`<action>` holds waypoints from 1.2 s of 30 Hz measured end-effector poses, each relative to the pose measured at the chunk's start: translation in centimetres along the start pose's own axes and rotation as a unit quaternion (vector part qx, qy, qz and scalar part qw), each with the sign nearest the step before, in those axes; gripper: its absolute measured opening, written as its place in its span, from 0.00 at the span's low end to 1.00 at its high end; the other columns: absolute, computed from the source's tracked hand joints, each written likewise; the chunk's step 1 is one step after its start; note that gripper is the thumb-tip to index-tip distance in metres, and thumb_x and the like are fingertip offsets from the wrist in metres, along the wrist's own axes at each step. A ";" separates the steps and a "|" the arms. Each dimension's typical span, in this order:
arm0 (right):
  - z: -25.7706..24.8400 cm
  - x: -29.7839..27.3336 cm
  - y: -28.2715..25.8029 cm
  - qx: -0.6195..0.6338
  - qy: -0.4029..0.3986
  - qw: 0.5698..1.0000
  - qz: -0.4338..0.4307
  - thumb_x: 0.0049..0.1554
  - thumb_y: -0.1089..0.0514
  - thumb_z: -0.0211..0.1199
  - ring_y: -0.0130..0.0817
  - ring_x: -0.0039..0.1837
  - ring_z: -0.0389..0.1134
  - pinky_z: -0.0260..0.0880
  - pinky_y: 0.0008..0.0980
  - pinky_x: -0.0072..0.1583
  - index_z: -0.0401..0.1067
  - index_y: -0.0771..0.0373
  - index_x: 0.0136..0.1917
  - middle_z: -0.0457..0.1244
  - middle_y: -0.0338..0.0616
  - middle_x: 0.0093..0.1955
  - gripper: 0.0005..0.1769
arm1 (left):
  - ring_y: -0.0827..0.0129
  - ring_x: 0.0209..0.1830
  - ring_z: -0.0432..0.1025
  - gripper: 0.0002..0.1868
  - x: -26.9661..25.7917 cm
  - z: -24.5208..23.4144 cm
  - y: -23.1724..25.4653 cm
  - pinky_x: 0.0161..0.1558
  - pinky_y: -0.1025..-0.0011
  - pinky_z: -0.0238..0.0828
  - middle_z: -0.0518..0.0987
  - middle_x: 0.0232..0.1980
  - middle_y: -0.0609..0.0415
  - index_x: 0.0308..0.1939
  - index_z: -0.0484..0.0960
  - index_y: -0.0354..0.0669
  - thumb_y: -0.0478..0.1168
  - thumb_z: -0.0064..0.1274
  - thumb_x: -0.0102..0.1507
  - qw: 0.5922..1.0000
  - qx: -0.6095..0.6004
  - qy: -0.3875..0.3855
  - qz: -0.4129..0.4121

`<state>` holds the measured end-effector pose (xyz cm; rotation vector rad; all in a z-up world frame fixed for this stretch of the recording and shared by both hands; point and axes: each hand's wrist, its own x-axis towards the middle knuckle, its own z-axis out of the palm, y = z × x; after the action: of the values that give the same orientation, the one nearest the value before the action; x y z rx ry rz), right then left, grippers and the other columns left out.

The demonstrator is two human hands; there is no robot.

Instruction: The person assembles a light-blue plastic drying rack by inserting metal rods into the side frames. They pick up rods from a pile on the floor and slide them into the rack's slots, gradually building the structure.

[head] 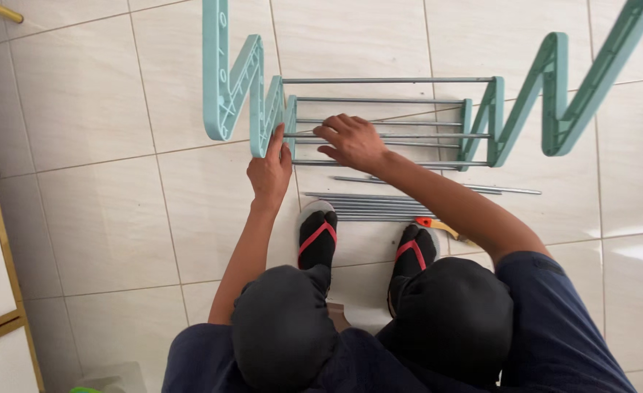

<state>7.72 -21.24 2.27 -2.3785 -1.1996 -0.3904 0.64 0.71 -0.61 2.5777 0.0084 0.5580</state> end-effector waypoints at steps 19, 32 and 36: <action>5.8 1.3 1.5 0.144 -0.033 0.987 0.058 0.60 0.55 0.68 0.42 0.39 0.72 0.71 0.40 0.38 0.78 0.61 0.49 0.70 0.42 0.38 0.08 | 0.65 0.24 0.72 0.30 -0.2 2.4 -1.9 0.29 0.67 0.72 0.79 0.34 0.53 0.68 0.78 0.52 0.27 0.60 0.62 0.998 -0.020 0.044 0.028; 5.1 2.5 2.9 0.251 -0.139 0.948 0.138 0.59 0.55 0.68 0.45 0.35 0.71 0.71 0.42 0.40 0.82 0.64 0.48 0.71 0.49 0.38 0.10 | 0.63 0.21 0.69 0.30 -0.5 2.8 -1.6 0.28 0.66 0.69 0.78 0.31 0.51 0.68 0.78 0.50 0.26 0.60 0.62 0.999 -0.029 0.039 0.023; 5.2 3.3 3.7 0.266 -0.246 0.910 0.200 0.61 0.52 0.65 0.40 0.34 0.72 0.71 0.41 0.41 0.82 0.58 0.49 0.71 0.46 0.34 0.10 | 0.64 0.22 0.71 0.30 -0.6 2.7 -1.3 0.29 0.67 0.71 0.80 0.34 0.52 0.67 0.78 0.51 0.26 0.59 0.62 0.998 -0.045 0.048 0.017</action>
<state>12.90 -18.30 -1.76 -2.1893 -0.8156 0.6283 1.30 0.54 -3.58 2.4668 -0.0282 0.6798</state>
